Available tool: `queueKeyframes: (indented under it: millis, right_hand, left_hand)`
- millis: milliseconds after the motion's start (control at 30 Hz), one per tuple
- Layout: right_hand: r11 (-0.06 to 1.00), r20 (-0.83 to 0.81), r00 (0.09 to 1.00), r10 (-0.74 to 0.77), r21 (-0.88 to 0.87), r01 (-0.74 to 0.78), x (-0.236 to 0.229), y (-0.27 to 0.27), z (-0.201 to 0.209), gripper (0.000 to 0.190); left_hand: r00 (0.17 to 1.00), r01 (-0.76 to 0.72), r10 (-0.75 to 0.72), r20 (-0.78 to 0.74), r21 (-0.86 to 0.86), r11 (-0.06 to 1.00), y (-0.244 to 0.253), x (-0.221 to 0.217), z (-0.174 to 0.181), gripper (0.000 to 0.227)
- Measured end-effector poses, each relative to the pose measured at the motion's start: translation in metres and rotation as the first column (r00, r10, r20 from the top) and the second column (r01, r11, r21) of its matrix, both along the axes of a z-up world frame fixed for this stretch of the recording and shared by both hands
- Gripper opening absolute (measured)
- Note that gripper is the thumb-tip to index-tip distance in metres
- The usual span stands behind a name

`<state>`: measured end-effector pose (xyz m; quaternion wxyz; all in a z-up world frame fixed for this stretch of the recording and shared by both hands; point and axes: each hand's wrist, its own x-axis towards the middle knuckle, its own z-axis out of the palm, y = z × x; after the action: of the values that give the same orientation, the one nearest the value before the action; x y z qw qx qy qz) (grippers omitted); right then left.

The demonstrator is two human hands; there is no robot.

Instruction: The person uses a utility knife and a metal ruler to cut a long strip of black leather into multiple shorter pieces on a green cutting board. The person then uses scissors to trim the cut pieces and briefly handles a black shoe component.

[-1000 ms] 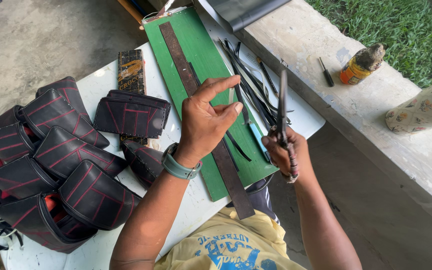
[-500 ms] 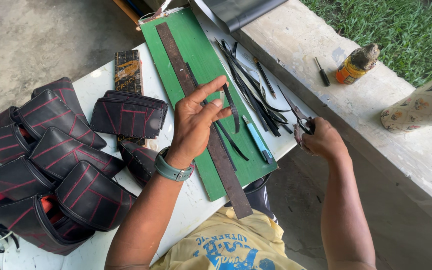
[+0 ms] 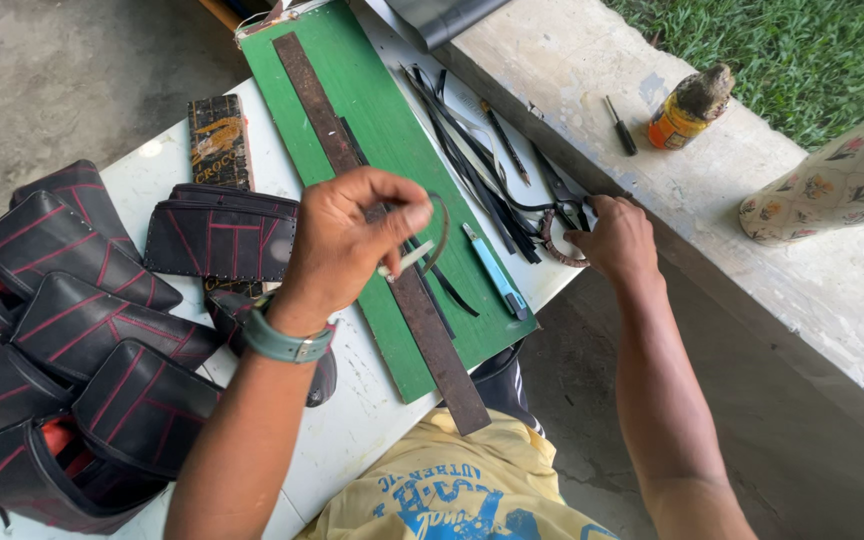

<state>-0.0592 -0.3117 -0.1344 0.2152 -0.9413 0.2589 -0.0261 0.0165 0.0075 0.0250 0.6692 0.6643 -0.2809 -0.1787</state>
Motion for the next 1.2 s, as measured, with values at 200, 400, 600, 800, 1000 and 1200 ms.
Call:
queueKeyframes:
  millis: [200, 400, 600, 800, 1000, 1200]
  right_hand:
    - [0.566, 0.61, 0.774, 0.17, 0.583, -0.584, -0.057, 0.055, 0.054, 0.078]
    - [0.247, 0.444, 0.889, 0.111, 0.854, -0.458, -0.062, 0.083, 0.058, 0.045]
    - [0.693, 0.356, 0.933, 0.059, 0.658, -0.295, -0.026, 0.05, 0.036, 0.033]
    - [0.893, 0.182, 0.983, -0.027, 0.446, -0.058, 0.012, 0.048, 0.026, 0.029]
    - [0.916, 0.071, 0.995, -0.075, 0.399, 0.041, 0.031, 0.06, 0.02, 0.03]
    - [0.991, 0.147, 0.987, -0.059, 0.13, 0.04, 0.037, 0.073, 0.027, 0.049]
  left_hand:
    - [0.839, 0.407, -0.511, 0.184, 0.412, 0.816, -0.014, -0.011, 0.02, 0.016]
    - [0.814, 0.385, -0.575, 0.084, 0.664, 0.641, -0.032, 0.041, 0.02, 0.031]
    - [0.806, 0.18, -0.575, 0.137, 0.869, 0.46, -0.036, 0.152, -0.024, 0.023]
    - [0.546, -0.238, -0.569, 0.615, 0.765, 0.598, -0.089, 0.263, -0.105, 0.021]
    - [0.37, -0.356, -0.712, 0.597, 0.799, 0.485, -0.153, 0.313, -0.173, 0.016]
    - [0.367, -0.376, -0.572, 0.733, 0.68, 0.63, -0.15, 0.32, -0.187, 0.015]
